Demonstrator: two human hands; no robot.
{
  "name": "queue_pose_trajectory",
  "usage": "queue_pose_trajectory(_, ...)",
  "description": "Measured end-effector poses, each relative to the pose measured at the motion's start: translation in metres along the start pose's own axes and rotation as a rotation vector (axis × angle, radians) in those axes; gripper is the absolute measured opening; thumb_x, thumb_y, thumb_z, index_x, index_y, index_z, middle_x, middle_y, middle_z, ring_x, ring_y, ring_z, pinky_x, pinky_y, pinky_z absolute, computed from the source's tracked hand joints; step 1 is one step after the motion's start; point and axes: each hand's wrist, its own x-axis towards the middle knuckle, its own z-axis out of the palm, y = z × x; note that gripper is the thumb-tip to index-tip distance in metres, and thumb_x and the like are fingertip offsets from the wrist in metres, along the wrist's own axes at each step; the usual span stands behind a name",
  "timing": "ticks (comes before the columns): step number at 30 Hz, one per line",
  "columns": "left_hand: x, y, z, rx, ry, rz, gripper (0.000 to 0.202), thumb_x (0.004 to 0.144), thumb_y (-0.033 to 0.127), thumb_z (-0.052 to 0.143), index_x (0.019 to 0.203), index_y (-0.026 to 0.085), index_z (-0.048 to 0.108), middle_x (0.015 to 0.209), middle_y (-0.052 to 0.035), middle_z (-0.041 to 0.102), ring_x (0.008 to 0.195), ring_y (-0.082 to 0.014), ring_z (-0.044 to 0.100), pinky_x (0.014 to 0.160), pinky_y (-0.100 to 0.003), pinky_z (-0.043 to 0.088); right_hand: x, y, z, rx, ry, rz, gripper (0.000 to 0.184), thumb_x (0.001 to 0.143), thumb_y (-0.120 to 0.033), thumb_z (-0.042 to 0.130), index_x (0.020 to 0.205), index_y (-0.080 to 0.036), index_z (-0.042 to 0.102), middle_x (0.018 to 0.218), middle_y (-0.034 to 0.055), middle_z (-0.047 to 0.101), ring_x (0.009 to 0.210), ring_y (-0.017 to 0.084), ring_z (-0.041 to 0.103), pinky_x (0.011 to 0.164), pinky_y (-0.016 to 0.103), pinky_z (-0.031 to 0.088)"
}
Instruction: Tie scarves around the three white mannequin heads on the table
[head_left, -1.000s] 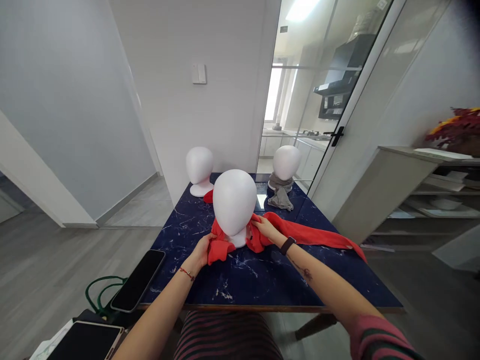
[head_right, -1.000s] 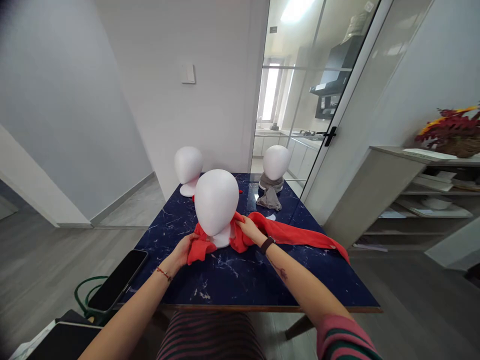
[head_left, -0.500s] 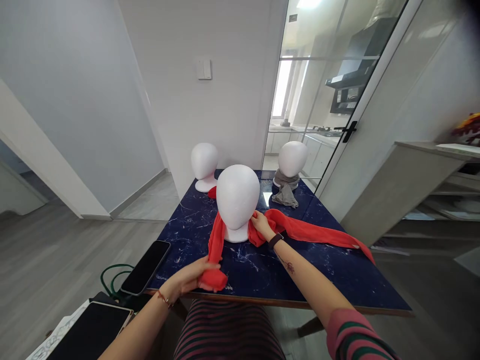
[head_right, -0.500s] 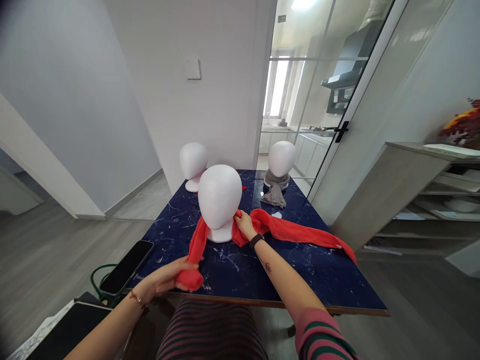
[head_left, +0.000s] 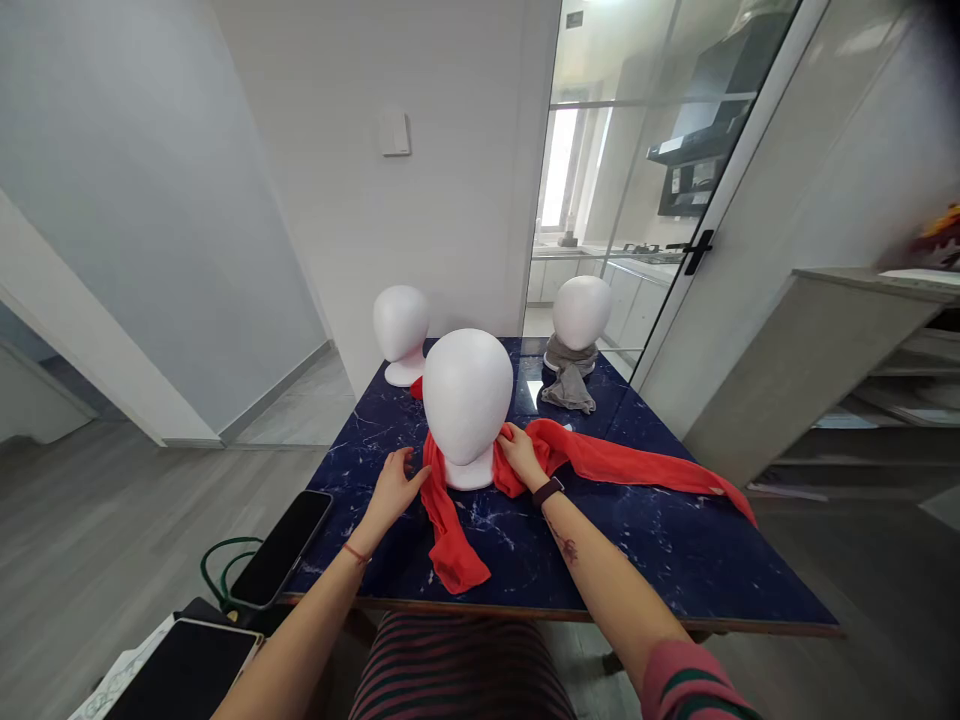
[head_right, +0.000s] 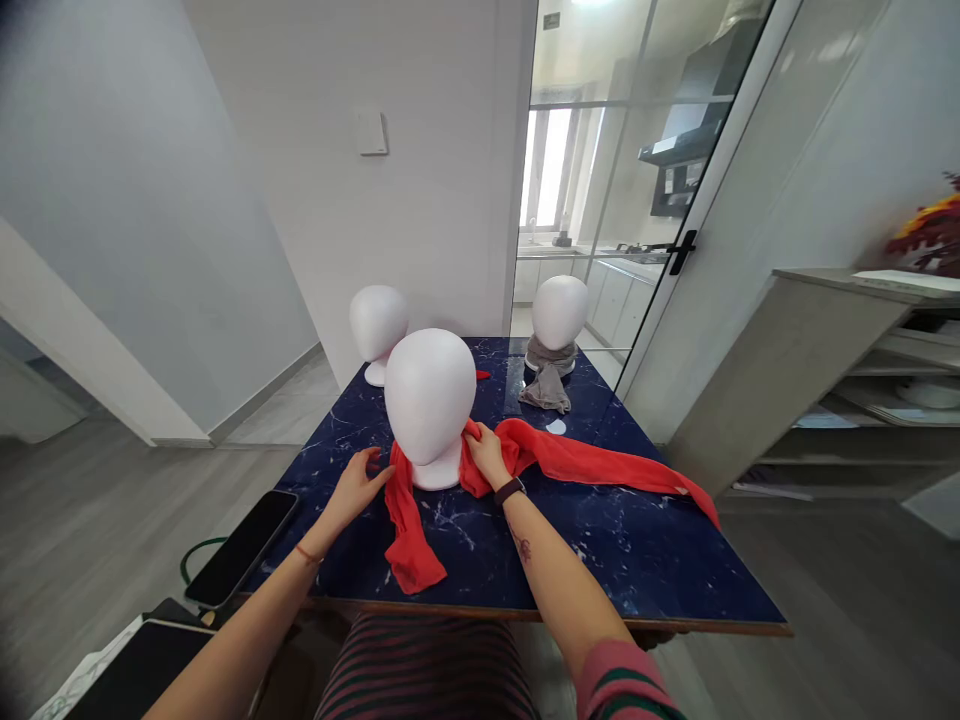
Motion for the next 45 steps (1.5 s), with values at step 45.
queue_pose_trajectory(45, 0.012, -0.048, 0.077, -0.009, -0.022, 0.055, 0.047, 0.060, 0.052, 0.068, 0.044, 0.017, 0.042, 0.042, 0.0045, 0.035, 0.044, -0.0066, 0.027, 0.041, -0.022, 0.019, -0.018, -0.013, 0.001, -0.501, 0.040, -0.137, 0.010, 0.085, -0.015, 0.043, 0.083, -0.018, 0.051, 0.084, 0.0054, 0.055, 0.074, 0.017, 0.050, 0.065, 0.026, 0.034)
